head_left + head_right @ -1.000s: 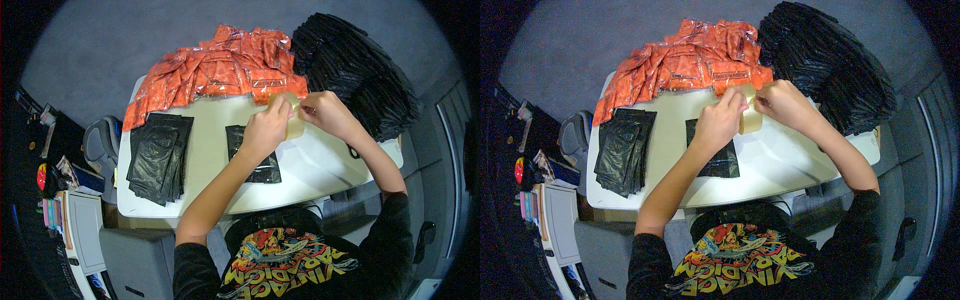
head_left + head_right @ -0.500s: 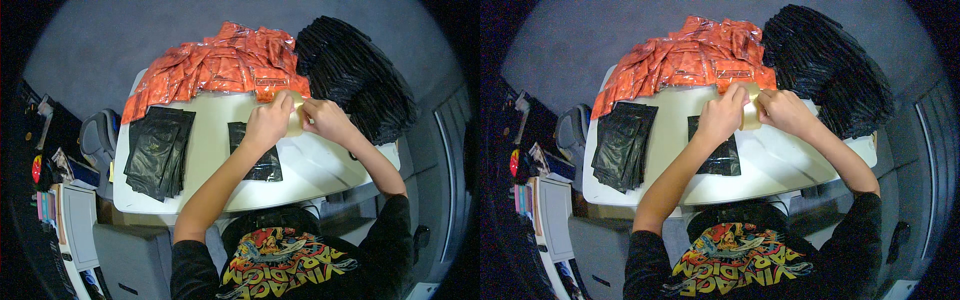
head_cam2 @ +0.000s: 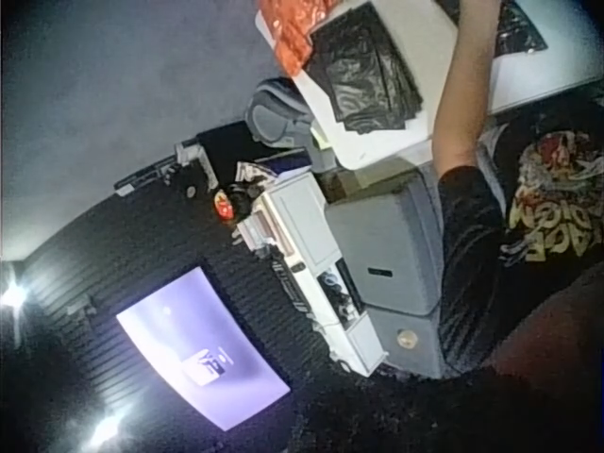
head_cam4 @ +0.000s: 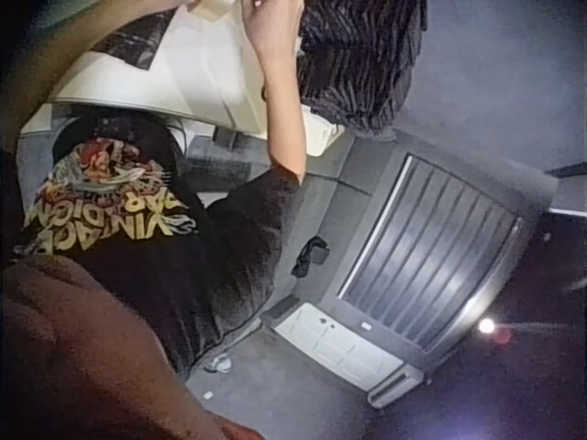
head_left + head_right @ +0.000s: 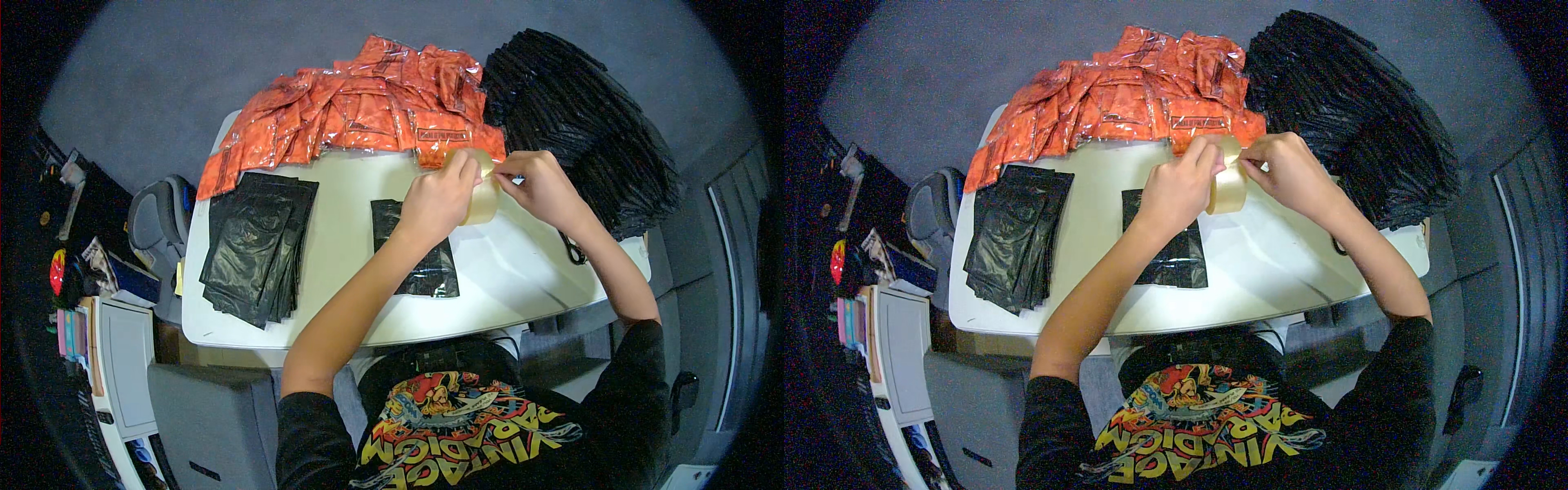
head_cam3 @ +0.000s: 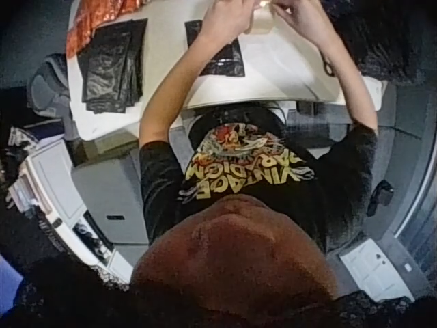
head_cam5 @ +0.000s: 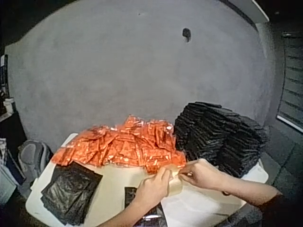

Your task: The recorder is putting items into small black plastic bags and sealing them with tape.

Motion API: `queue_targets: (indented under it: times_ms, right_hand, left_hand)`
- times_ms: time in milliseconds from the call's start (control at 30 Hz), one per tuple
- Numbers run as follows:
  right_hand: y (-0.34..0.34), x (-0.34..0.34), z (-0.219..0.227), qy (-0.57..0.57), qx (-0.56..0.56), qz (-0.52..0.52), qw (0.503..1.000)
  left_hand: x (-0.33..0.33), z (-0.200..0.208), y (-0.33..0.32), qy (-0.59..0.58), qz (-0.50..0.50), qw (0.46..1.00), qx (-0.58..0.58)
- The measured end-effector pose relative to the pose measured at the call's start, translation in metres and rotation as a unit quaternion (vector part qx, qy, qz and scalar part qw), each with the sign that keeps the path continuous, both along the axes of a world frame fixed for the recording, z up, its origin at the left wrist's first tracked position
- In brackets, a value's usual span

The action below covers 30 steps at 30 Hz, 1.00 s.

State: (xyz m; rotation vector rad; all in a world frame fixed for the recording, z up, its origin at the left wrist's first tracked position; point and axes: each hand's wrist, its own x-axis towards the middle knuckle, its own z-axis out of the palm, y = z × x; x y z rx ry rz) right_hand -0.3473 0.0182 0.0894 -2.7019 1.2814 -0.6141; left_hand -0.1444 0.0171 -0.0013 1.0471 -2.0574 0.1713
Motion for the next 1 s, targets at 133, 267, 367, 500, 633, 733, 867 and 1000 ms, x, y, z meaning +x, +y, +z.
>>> queue_targets:
  times_ms: [133,267,367,500,633,733,867,1000]
  right_hand:
    - [-0.005,0.001,0.003,0.03,0.008,0.003,1.0]
    - [-0.004,0.009,0.006,0.08,-0.001,-0.004,0.997]
    - [-0.005,0.007,-0.004,0.106,-0.051,-0.004,0.993]
    - [-0.007,0.003,-0.018,0.114,-0.085,-0.008,0.99]
    - [0.0,0.007,-0.026,0.075,-0.128,0.005,0.989]
    - [0.002,0.006,-0.032,0.071,-0.167,0.002,0.983]
    - [0.002,0.004,-0.037,0.061,-0.206,0.022,0.976]
    - [0.001,0.004,-0.038,0.028,-0.225,0.05,0.973]
  left_hand:
    - [-0.001,0.002,0.005,-0.009,0.002,1.0,-0.001]
    - [0.001,-0.001,0.005,-0.02,0.005,1.0,0.003]
    - [0.0,0.0,0.004,-0.003,0.003,1.0,-0.005]
    - [-0.002,-0.003,-0.001,0.0,0.006,1.0,-0.019]
    - [-0.002,-0.006,-0.007,0.008,0.012,0.999,-0.033]
    - [-0.001,-0.007,-0.011,-0.013,0.024,0.998,-0.05]
    - [-0.002,-0.008,-0.013,-0.022,0.028,0.997,-0.074]
    - [-0.002,-0.006,-0.013,-0.031,0.032,0.997,-0.06]
